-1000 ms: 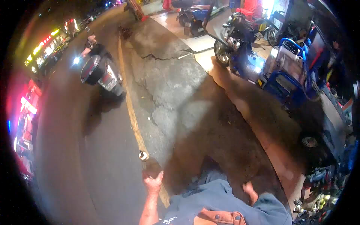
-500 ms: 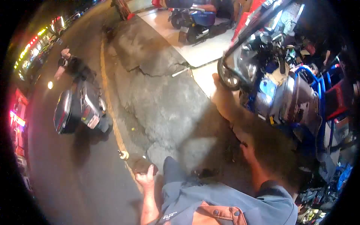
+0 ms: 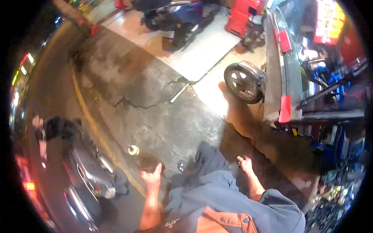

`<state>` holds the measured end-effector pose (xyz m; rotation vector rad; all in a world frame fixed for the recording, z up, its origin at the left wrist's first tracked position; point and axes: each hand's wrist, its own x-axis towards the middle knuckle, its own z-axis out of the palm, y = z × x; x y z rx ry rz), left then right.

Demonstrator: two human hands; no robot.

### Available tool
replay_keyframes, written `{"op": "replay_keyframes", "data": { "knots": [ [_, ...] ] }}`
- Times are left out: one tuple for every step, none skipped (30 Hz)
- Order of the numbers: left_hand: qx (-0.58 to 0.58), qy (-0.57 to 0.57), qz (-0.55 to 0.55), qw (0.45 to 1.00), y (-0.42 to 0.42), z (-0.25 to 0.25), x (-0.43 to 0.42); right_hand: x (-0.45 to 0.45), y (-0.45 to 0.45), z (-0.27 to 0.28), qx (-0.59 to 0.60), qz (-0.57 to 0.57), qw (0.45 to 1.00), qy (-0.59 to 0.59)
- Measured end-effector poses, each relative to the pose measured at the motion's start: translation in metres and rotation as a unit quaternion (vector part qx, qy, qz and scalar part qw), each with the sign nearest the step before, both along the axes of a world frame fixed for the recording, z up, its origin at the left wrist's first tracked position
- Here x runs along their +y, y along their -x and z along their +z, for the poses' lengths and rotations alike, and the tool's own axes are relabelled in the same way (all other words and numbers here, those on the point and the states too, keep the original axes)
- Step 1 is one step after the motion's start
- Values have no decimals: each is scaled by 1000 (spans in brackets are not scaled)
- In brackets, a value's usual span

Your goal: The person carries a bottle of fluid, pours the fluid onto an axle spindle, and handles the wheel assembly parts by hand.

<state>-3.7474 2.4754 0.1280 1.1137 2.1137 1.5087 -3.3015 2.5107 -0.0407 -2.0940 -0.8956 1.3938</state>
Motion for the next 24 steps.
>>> {"op": "replay_keyframes", "data": {
  "knots": [
    [4, 3, -19, 1000, 10, 0, 38, 17, 13, 18, -17, -28, 999, 4],
    [6, 1, -39, 999, 23, -8, 78, 37, 25, 21, -36, -58, 998, 3],
    [4, 12, -54, 998, 30, -20, 108, 43, 26, -9, -18, -110, 993, -25],
    [4, 17, -64, 998, 37, -29, 147, 67, 24, -35, -47, -93, 993, -56],
    [6, 24, -71, 997, 40, -25, 185, 95, 31, -42, -74, -72, 991, -85],
    [-22, 27, -90, 995, 40, -15, 219, 121, 39, -45, -78, -81, 989, -97],
    [-34, 19, -101, 994, 38, -6, 256, 164, 55, -30, -80, -95, 986, -113],
    [-45, 8, -113, 993, 35, 2, 290, 201, 60, -37, -16, -144, 984, -106],
    [-65, -9, -123, 990, 33, -1, 330, 249, 63, -46, -63, -126, 983, -116],
    [18, -11, -125, 992, 38, -5, 354, 279, 69, -44, -119, -107, 982, -103],
    [20, -5, -125, 992, 33, 5, 389, 303, 79, -38, -170, -84, 978, -90],
    [22, 2, -128, 992, 20, 22, 424, 355, 89, 23, -64, -115, 986, -100],
    [19, 9, -126, 992, 9, 35, 460, 391, 77, 29, -97, -56, 986, -127],
    [-31, 19, -146, 989, 8, 38, 492, 430, 79, 55, -75, -50, 985, -150],
    [-30, 30, -153, 987, -3, 45, 510, 451, 73, 63, -65, -48, 984, -161],
    [-30, 37, -161, 986, -8, 65, 536, 476, 70, 87, -58, -46, 985, -154],
    [-27, 43, -174, 983, -14, 76, 562, 497, 64, 104, -50, -50, 986, -149],
    [12, -1, -192, 981, -18, 78, 589, 517, 56, 110, -63, -48, 984, -160],
    [13, -13, -205, 979, -26, 83, 617, 538, 47, 123, -67, -54, 984, -158],
    [16, -24, -218, 976, -34, 89, 646, 560, 39, 137, -68, -61, 984, -155],
    [21, -35, -231, 972, -41, 93, 676, 580, 34, 144, -68, -69, 984, -152],
    [19, -40, -249, 967, -45, 88, 707, 594, 25, 130, -63, -90, 980, -166],
    [19, -48, -267, 962, -53, 87, 740, 608, 19, 118, -75, -112, 975, -174],
    [16, -51, -286, 957, -60, 88, 772, 622, 16, 118, -80, -125, 976, -160]
  ]
}}
